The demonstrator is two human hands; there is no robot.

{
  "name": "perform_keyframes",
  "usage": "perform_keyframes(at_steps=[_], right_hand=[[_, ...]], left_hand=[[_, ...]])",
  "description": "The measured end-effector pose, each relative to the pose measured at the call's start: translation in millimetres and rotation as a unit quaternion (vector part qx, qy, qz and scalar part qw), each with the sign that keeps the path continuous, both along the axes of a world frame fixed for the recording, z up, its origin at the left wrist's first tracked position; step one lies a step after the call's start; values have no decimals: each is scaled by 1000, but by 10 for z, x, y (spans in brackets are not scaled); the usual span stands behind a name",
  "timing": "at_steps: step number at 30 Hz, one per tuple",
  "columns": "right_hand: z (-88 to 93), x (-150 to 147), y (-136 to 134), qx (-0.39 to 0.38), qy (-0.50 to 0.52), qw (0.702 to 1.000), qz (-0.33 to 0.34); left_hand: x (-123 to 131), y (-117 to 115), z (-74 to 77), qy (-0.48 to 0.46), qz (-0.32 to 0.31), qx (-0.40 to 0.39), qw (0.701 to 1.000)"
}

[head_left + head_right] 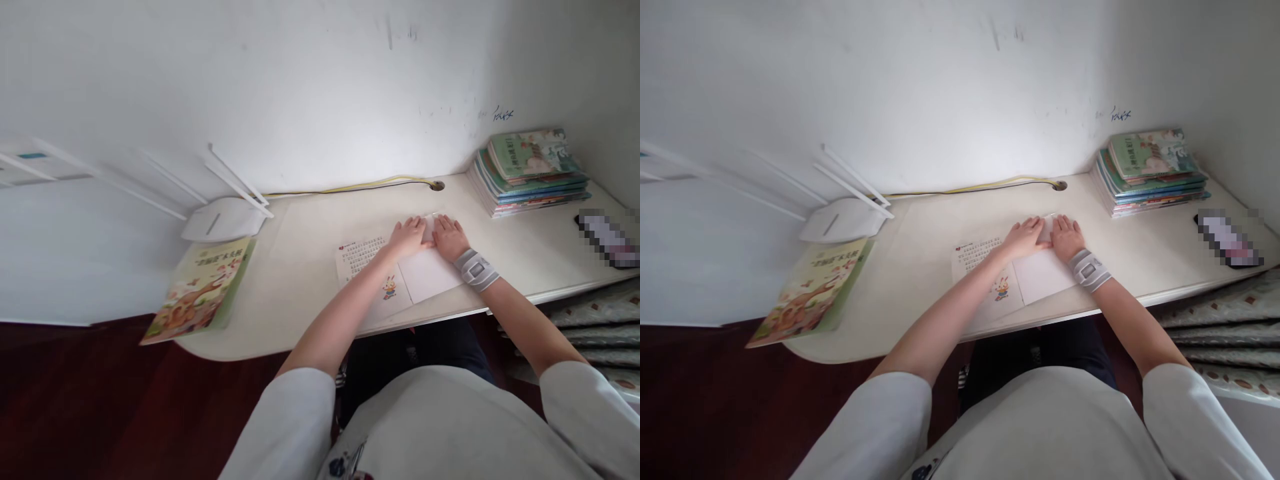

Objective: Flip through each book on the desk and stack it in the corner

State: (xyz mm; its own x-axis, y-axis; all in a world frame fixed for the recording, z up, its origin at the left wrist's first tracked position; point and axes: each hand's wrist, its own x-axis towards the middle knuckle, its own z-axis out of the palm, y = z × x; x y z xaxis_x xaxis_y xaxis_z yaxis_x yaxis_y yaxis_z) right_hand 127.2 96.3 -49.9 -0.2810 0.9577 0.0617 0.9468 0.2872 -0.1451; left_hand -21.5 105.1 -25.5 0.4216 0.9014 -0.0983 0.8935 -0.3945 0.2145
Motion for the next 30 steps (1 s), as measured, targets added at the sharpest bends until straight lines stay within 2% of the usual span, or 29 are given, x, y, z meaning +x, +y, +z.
perform_keyframes(at_steps=[5,12,16,20,25,28,30], right_hand=[[-1,32,23,9,10,1000,8],[-23,18,33,7,12,1000,14],[-19,17,39,5,17,1000,14],[-29,20,49,-8,21,1000,17],[2,-12,36,8,55,998,5],[57,6,40,28,73,997,-15],[88,63,69,31,82,996,-32]], left_hand=[[-46,200,51,-98,88,14,991],[-34,641,74,-143,107,-60,982],[-42,763,52,-164,112,-102,975],[-14,776,-5,-186,104,-99,972],[141,737,-74,-201,94,-31,975],[207,645,-37,-205,102,20,973],[168,479,25,-198,90,69,974]])
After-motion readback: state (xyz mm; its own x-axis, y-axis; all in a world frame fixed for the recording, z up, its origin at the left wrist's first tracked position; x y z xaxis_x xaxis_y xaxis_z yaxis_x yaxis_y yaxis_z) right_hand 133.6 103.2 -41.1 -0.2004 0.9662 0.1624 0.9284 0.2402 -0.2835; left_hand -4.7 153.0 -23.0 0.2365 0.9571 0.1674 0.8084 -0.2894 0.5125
